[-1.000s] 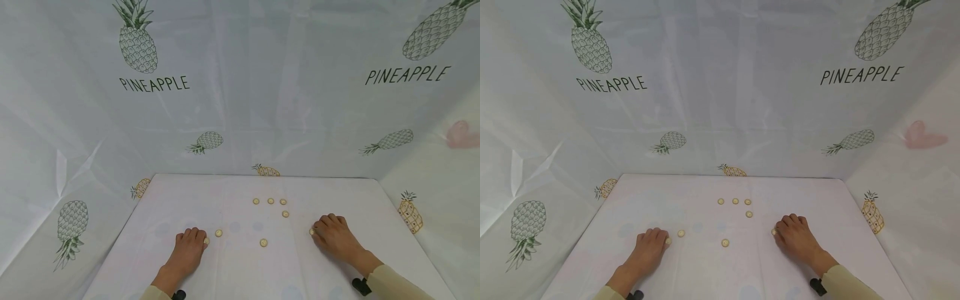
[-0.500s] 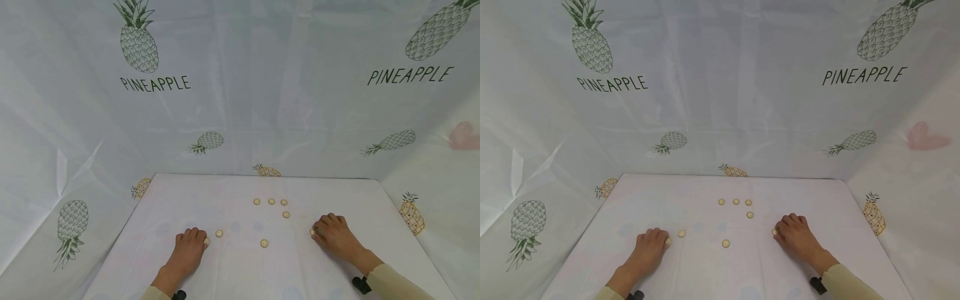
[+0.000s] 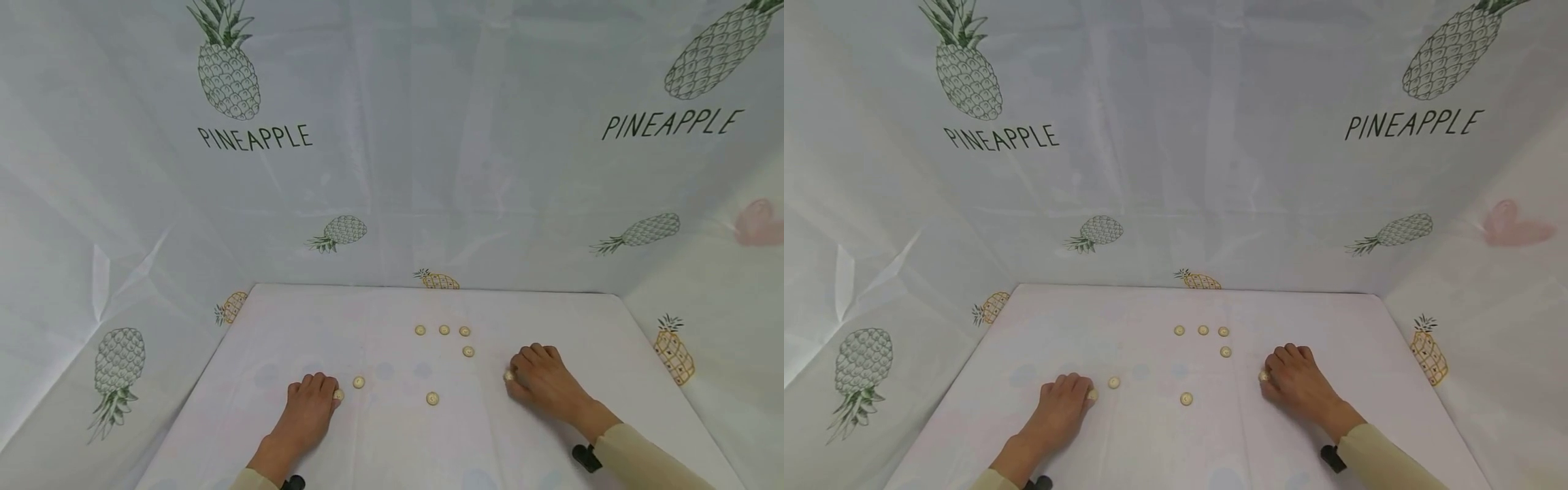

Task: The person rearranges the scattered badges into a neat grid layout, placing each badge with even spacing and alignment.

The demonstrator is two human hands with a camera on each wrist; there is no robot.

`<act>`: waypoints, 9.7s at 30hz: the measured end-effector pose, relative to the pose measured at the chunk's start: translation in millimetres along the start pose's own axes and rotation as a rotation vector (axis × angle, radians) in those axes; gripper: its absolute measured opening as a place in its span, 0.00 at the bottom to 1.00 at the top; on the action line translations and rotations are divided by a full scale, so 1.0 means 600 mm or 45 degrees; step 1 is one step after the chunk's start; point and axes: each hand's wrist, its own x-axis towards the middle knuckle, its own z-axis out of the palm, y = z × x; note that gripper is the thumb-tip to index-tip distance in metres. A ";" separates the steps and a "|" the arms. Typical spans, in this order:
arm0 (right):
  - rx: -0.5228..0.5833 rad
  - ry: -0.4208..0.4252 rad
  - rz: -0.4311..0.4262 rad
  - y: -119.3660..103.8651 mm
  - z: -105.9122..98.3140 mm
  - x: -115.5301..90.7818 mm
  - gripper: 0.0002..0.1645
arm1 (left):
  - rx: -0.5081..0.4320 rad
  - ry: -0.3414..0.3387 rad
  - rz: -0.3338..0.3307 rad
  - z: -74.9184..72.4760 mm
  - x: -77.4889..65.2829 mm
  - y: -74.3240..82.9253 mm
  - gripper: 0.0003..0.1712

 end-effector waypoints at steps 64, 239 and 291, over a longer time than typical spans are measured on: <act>0.090 -0.165 0.013 -0.088 0.084 0.184 0.10 | 0.030 -0.033 -0.003 0.012 0.004 -0.010 0.14; -0.013 -0.080 -0.080 -0.069 0.073 0.181 0.14 | -0.033 -0.011 0.003 0.006 0.005 -0.009 0.12; 0.103 -0.155 -0.057 -0.151 0.108 0.239 0.15 | 0.024 0.069 0.035 0.013 0.002 -0.011 0.14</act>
